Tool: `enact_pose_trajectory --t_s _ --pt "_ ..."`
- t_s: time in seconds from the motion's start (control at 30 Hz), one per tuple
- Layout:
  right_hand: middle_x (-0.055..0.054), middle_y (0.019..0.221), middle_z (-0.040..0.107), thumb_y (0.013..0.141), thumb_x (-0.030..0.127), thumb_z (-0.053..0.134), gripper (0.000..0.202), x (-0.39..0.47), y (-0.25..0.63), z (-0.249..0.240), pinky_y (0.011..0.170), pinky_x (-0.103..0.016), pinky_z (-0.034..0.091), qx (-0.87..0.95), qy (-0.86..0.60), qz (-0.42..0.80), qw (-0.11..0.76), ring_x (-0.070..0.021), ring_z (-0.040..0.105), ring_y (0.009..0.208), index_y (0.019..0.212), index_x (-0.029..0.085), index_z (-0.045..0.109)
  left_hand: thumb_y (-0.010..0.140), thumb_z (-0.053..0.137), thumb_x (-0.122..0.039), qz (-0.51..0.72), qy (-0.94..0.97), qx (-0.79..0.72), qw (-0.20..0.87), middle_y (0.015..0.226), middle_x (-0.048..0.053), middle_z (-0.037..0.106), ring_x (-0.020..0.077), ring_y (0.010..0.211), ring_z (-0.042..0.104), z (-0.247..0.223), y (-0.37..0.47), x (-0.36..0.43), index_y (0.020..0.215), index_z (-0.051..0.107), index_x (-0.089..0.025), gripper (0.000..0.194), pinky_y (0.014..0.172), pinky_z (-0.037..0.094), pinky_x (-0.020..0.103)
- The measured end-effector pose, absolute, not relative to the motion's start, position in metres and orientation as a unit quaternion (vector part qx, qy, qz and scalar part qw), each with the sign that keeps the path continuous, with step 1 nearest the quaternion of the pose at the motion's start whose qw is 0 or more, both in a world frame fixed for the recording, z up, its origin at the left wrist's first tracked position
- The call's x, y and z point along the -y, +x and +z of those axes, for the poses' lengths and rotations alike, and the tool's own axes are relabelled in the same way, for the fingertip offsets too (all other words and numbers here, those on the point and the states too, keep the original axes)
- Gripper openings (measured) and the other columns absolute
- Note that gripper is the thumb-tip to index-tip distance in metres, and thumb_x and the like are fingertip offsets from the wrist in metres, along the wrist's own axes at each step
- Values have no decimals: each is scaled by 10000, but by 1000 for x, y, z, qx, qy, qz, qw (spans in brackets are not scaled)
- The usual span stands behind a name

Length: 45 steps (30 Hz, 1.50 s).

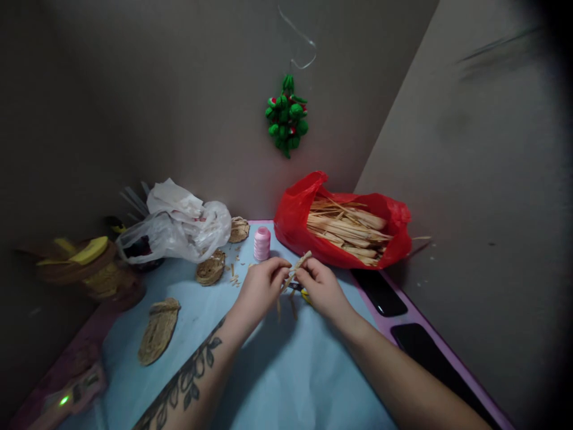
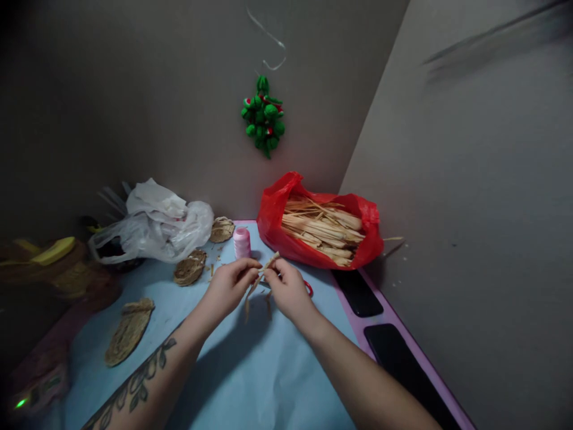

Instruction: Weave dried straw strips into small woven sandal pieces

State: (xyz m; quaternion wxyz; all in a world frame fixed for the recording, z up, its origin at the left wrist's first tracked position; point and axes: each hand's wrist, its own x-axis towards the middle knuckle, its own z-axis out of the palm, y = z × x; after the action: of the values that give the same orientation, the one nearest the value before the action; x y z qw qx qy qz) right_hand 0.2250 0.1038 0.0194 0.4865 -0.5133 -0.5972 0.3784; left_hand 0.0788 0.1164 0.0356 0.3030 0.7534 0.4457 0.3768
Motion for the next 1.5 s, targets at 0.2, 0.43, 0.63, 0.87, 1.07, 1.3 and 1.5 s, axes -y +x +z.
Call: enact_pose_trajectory --t_s 0.2,0.43,0.63,0.87,1.07,1.3,1.5 --pt "26 583 469 774 272 457 152 -100 222 21 509 -207 357 613 -557 273 489 -109 436 548 648 187 456 797 487 -181 344 792 -452 223 831 63 685 169 753 604 49 77 -110 845 680 -187 198 701 427 264" --pt "43 537 477 746 341 516 190 -102 223 20 461 -204 341 501 -521 419 549 -98 442 480 652 194 441 840 418 -173 279 836 -443 165 798 74 666 176 730 590 42 94 -94 872 652 -177 237 680 429 271" --pt "74 509 410 700 345 580 244 -108 222 17 439 -187 288 422 -468 511 585 -68 368 441 629 191 404 762 452 -101 195 880 -422 97 842 110 638 212 738 581 44 97 -86 1121 548 -149 375 667 439 313" --pt "78 514 408 753 339 539 215 -104 217 18 473 -193 288 461 -426 540 561 -68 358 457 675 195 400 787 465 -172 411 739 -471 251 847 50 608 157 779 560 42 91 -102 883 552 -171 129 698 425 264" --pt "76 525 395 756 327 522 195 -104 218 20 453 -187 264 491 -455 547 502 -65 347 453 686 192 400 753 499 -246 363 716 -482 352 613 -18 537 115 575 478 31 90 -115 674 518 -166 115 548 349 222" --pt "52 577 400 758 253 494 124 -105 222 21 492 -202 290 575 -475 450 491 -87 370 531 669 185 441 726 494 -269 365 660 -430 496 554 -38 452 96 529 411 34 87 -116 620 478 -161 152 518 317 211" --pt "46 590 443 753 257 494 121 -107 223 20 521 -212 333 573 -482 452 484 -92 413 547 668 178 458 748 464 -290 367 673 -433 474 562 -38 447 100 543 414 32 88 -119 623 457 -169 174 523 318 211"
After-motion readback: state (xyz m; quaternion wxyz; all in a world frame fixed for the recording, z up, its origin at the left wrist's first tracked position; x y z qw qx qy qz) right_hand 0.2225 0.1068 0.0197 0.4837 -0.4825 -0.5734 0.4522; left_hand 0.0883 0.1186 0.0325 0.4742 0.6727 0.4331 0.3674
